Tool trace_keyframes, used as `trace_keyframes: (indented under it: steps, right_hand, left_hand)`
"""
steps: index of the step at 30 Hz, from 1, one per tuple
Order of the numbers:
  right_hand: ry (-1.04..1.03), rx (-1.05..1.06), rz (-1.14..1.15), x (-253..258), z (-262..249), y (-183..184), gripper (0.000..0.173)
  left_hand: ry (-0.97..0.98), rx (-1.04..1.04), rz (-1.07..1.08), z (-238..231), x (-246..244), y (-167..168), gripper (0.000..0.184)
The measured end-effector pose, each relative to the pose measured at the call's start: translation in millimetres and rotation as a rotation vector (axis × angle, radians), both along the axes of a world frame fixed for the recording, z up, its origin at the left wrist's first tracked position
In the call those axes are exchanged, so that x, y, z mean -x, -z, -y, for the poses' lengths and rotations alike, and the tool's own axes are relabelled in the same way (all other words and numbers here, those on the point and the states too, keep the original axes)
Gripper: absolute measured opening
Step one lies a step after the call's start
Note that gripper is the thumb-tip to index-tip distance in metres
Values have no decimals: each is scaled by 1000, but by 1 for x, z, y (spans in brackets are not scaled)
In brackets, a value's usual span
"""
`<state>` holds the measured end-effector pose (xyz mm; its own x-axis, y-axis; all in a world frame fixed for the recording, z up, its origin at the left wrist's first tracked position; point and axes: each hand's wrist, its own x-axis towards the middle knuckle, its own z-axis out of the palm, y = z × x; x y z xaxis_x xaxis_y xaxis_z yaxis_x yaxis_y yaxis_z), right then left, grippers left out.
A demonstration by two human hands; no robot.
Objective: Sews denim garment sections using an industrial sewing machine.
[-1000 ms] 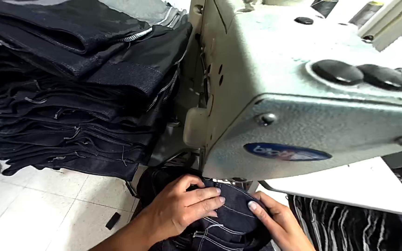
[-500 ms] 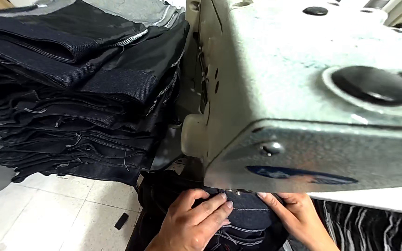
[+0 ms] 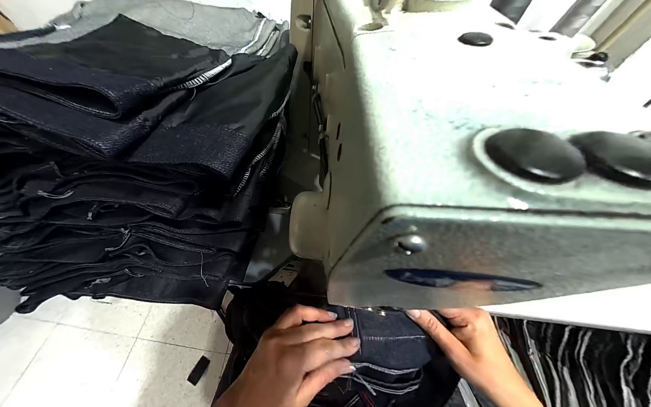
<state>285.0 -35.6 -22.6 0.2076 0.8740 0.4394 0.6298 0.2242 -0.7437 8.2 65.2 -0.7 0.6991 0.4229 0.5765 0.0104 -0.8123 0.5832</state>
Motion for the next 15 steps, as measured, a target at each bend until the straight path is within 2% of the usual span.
trace_keyframes:
  steps: [3, 6, 12, 15]
  right_hand:
    - [-2, 14, 1, -1, 0, 0, 43]
    - [-1, 30, 1, -2, 3, 1, 43]
    - [13, 42, 28, -3, 7, 1, 45]
    - [15, 61, 33, -3, 11, 1, 45]
  left_hand:
    - [67, 184, 99, -8, 9, -1, 25]
    - [46, 270, 95, -17, 20, -4, 26]
    - [28, 337, -17, -35, 38, -8, 20]
    - [-80, 330, -38, -37, 34, -11, 20]
